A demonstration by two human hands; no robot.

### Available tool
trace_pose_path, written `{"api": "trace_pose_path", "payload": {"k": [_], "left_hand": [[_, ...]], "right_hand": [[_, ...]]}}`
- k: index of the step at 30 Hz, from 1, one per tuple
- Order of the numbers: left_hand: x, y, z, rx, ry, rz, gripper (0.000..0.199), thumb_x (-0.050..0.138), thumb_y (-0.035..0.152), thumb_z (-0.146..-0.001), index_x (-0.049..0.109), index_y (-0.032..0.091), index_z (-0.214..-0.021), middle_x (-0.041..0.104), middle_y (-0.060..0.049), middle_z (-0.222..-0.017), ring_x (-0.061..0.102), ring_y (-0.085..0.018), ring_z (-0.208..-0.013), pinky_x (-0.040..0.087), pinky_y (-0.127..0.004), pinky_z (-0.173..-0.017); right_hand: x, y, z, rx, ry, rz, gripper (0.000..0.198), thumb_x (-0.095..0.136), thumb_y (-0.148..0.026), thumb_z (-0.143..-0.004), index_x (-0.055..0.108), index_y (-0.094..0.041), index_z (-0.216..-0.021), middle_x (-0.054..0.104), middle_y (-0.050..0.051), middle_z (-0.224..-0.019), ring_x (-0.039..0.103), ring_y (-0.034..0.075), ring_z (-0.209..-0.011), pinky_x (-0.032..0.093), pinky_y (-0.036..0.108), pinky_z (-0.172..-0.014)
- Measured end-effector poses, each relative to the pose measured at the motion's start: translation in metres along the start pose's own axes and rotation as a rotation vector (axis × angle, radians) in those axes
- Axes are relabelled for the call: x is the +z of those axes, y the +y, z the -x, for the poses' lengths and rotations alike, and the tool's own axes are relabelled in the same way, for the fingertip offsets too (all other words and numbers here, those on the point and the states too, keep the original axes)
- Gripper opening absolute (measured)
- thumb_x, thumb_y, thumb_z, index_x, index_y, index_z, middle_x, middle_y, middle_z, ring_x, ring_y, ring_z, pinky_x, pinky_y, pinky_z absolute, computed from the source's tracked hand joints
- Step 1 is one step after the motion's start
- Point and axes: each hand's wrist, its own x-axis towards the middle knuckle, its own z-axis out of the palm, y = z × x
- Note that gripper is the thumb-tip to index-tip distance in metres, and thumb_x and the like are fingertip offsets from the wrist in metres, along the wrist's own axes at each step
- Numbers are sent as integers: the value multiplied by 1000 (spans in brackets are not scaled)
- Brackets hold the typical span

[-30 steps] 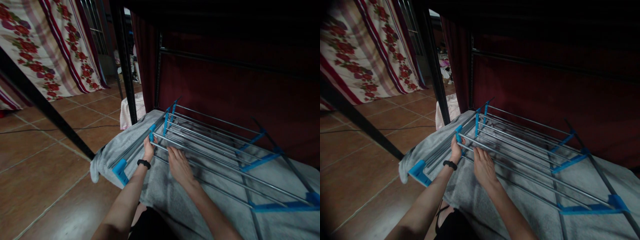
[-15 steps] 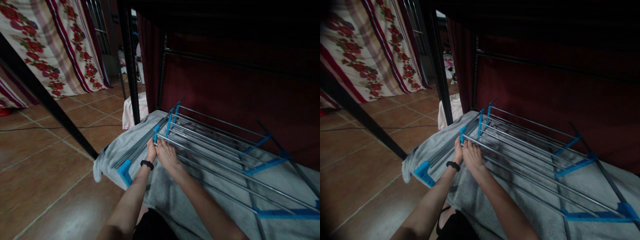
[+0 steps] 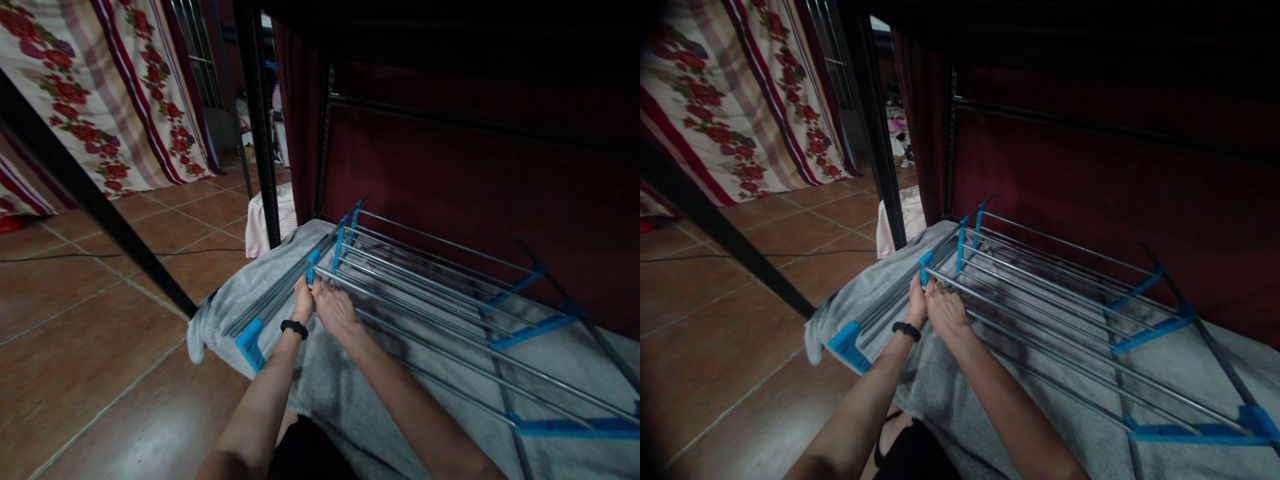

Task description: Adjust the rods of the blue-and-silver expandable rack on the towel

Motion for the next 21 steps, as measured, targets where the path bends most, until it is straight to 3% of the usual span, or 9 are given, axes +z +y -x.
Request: {"api": "trace_pose_path", "payload": {"k": [9, 13, 21], "left_hand": [[1, -2, -3, 3, -4, 11, 29, 66, 40, -89, 59, 22, -68, 59, 0, -70, 54, -17, -74, 50, -32, -77], [1, -3, -2, -13, -9, 32, 35, 64, 49, -95, 61, 18, -79, 62, 0, -77, 57, -14, -72, 52, -33, -74], [1, -5, -3, -12, -15, 26, 28, 66, 46, -81, 57, 24, -65, 56, 3, -65, 54, -17, -68, 48, -31, -71]], "right_hand": [[0, -1, -2, 39, 17, -62, 46, 24, -27, -110, 44, -10, -149, 72, 19, -124, 75, 23, -99, 58, 33, -84], [5, -3, -5, 40, 24, -16, 44, 22, -19, -108, 54, -9, -137, 70, 21, -124, 73, 22, -105, 57, 32, -85], [3, 0, -7, -5, -7, 2, 40, 22, -15, -108, 58, -11, -126, 72, 19, -118, 76, 21, -98, 58, 32, -81]]}}
